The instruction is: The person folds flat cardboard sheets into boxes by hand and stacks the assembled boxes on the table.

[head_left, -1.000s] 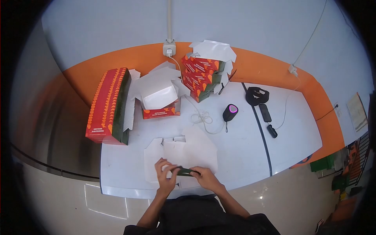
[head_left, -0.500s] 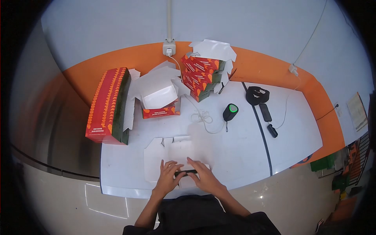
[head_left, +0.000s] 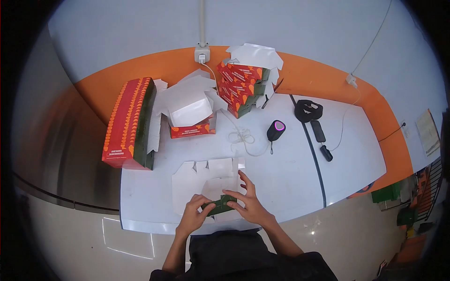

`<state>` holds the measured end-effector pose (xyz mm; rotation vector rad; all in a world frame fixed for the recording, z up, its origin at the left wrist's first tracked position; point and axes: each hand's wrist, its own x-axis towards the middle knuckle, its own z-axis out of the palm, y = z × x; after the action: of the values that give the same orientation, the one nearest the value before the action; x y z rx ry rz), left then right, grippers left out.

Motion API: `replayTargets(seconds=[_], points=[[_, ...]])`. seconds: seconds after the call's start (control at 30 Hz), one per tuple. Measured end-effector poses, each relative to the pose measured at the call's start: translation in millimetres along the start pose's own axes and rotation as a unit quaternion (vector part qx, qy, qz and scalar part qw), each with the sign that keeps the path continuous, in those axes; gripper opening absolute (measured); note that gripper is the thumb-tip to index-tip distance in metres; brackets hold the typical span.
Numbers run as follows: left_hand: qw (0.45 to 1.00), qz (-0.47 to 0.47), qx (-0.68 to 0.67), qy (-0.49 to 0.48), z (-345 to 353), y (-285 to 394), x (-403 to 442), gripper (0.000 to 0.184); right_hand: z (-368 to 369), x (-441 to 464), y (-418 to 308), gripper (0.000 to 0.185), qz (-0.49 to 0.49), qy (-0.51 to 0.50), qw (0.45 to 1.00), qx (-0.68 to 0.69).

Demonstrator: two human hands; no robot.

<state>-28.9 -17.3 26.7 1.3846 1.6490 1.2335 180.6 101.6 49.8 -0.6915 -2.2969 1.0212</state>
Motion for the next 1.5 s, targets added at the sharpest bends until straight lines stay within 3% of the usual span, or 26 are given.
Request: replayTargets(seconds=[0.07, 0.17, 0.27, 0.37, 0.5, 0.67, 0.8, 0.87, 0.97, 1.03, 1.1, 1.13, 1.23, 1.33, 1.4, 1.47, 1.5], points=[[1.000, 0.007, 0.017, 0.000, 0, 6, -1, 0.011, 4, 3, 3, 0.032, -0.010, 0.005, 1.000, -0.022], [0.999, 0.015, 0.027, 0.017, 0, 6, -2, 0.011, 24, -2, 18, 0.032, 0.017, 0.140, 0.987, 0.075], [0.999, 0.011, 0.031, 0.025, 3, 10, -1, 0.011, 32, -4, 15, 0.030, 0.032, 0.201, 0.978, 0.049], [0.999, 0.029, 0.044, 0.007, 3, 11, 1, 0.012, 27, -1, 14, 0.026, -0.006, 0.091, 0.989, 0.114], [0.994, 0.074, 0.067, -0.042, -1, 16, 3, 0.009, 15, 2, 17, 0.024, -0.015, 0.032, 0.993, 0.110], [0.991, 0.090, 0.095, -0.018, 1, 21, 6, 0.008, 19, 2, 22, 0.027, -0.081, -0.028, 0.992, 0.096], [0.990, 0.086, 0.102, 0.054, 7, 18, 5, 0.008, 20, -1, 6, 0.050, -0.029, -0.032, 0.997, 0.062], [0.988, 0.081, 0.116, 0.057, 10, 20, 4, 0.017, 25, -4, -8, 0.062, 0.035, -0.027, 0.998, 0.037], [0.981, 0.107, 0.096, 0.128, 17, 42, 6, 0.037, 44, -16, 17, 0.078, 0.012, 0.080, 0.996, 0.037], [0.972, 0.111, 0.102, 0.179, 15, 45, 5, 0.051, 25, -13, 31, 0.082, 0.012, 0.118, 0.991, -0.067], [0.964, 0.095, 0.139, 0.204, 6, 27, -1, 0.065, -1, -1, 42, 0.087, 0.021, 0.216, 0.976, -0.029], [0.969, 0.072, 0.156, 0.180, 2, 14, -3, 0.065, -17, 16, 43, 0.090, 0.030, 0.292, 0.954, 0.063], [0.963, -0.018, 0.259, 0.071, 3, -44, -19, 0.072, -101, 94, 30, 0.091, -0.058, 0.367, 0.924, 0.088], [0.874, -0.120, 0.446, -0.149, 13, -56, -40, 0.077, -177, 187, 20, 0.087, -0.116, 0.351, 0.909, 0.194], [0.894, -0.045, 0.414, -0.167, 26, -70, -46, 0.079, -215, 246, 34, 0.082, -0.113, 0.377, 0.917, 0.073], [0.904, 0.011, 0.385, -0.183, 42, -84, -51, 0.079, -245, 294, 83, 0.075, -0.042, 0.353, 0.917, -0.182], [0.907, 0.032, 0.374, -0.189, 51, -91, -50, 0.077, -249, 302, 96, 0.074, 0.001, 0.338, 0.931, -0.137]])
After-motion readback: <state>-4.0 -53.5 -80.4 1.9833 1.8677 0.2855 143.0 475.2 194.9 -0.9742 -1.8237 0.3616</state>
